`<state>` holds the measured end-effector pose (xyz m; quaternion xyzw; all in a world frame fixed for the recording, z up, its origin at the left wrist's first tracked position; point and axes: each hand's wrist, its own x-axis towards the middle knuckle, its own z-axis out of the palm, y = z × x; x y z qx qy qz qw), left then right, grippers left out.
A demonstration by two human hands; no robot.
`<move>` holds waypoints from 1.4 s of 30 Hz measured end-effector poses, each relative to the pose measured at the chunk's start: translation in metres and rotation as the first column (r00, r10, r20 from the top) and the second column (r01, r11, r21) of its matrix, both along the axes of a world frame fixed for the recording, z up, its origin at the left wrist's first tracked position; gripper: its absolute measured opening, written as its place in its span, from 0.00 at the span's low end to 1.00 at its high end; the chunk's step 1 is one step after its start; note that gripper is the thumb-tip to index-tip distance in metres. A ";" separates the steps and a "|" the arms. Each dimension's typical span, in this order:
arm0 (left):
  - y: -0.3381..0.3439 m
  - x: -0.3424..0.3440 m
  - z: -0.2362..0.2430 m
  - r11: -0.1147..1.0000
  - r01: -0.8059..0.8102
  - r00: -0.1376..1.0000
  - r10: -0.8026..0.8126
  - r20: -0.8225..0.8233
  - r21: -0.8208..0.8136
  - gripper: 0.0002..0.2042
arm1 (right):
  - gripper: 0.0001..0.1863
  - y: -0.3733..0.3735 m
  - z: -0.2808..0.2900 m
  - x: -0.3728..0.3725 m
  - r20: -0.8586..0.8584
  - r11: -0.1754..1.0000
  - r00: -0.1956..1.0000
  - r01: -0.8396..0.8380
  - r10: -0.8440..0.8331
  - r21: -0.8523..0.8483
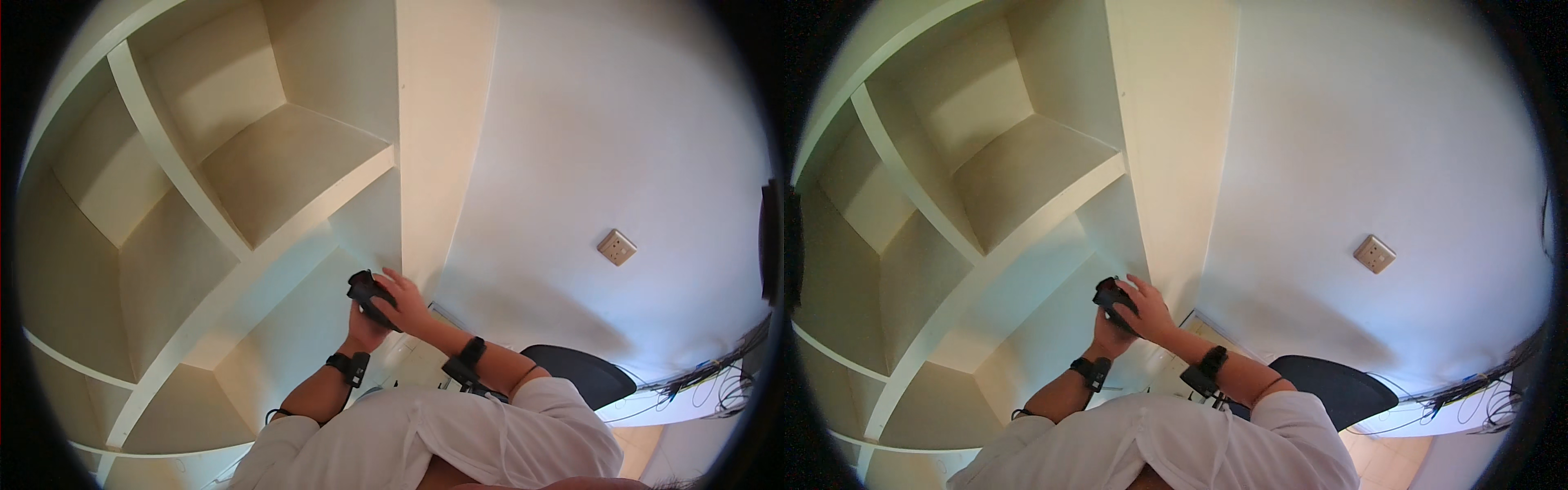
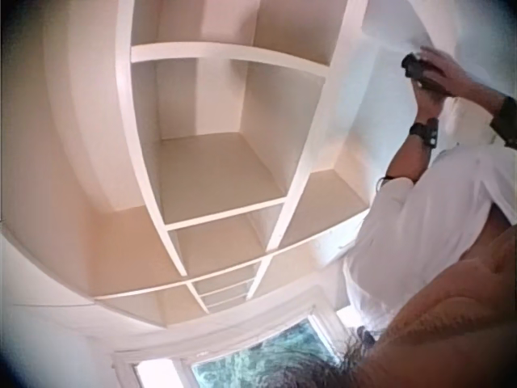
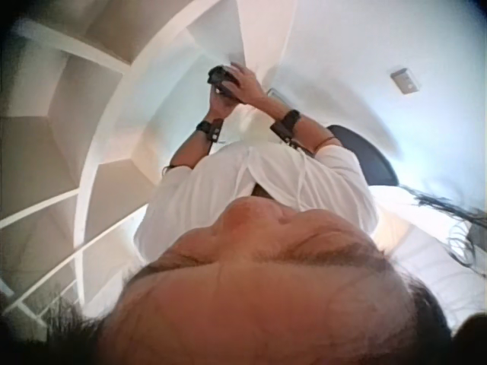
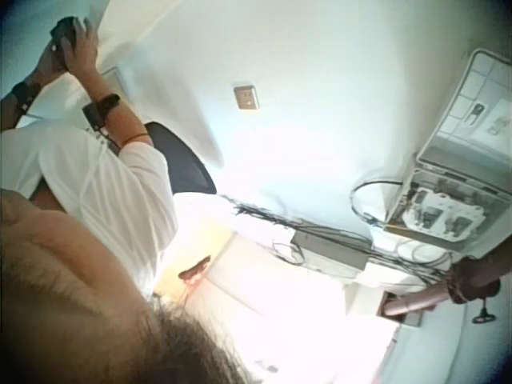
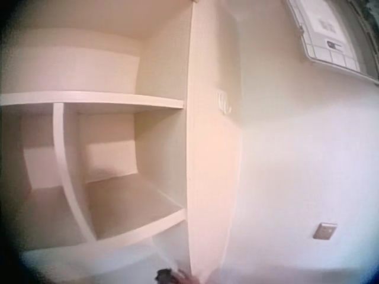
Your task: Cleaning a room by wiping shelves, a chair, a counter, and a wall with a cloth.
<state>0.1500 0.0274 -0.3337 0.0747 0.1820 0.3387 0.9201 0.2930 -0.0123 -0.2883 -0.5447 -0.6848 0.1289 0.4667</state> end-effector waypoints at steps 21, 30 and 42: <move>0.142 0.072 -0.149 0.542 0.042 0.528 0.702 -0.479 0.840 0.26 | 0.33 0.139 0.164 0.029 -0.147 0.643 0.927 0.348 -0.345 0.682; 0.157 0.073 -0.114 0.826 0.015 0.883 0.254 -0.395 0.563 0.28 | 0.26 0.147 0.132 0.063 -0.008 0.607 0.942 0.223 -0.336 0.763; 0.231 0.049 0.032 0.504 -0.145 0.511 0.775 -0.372 0.851 0.32 | 0.23 0.144 0.124 0.070 0.058 0.621 0.952 0.150 -0.301 0.769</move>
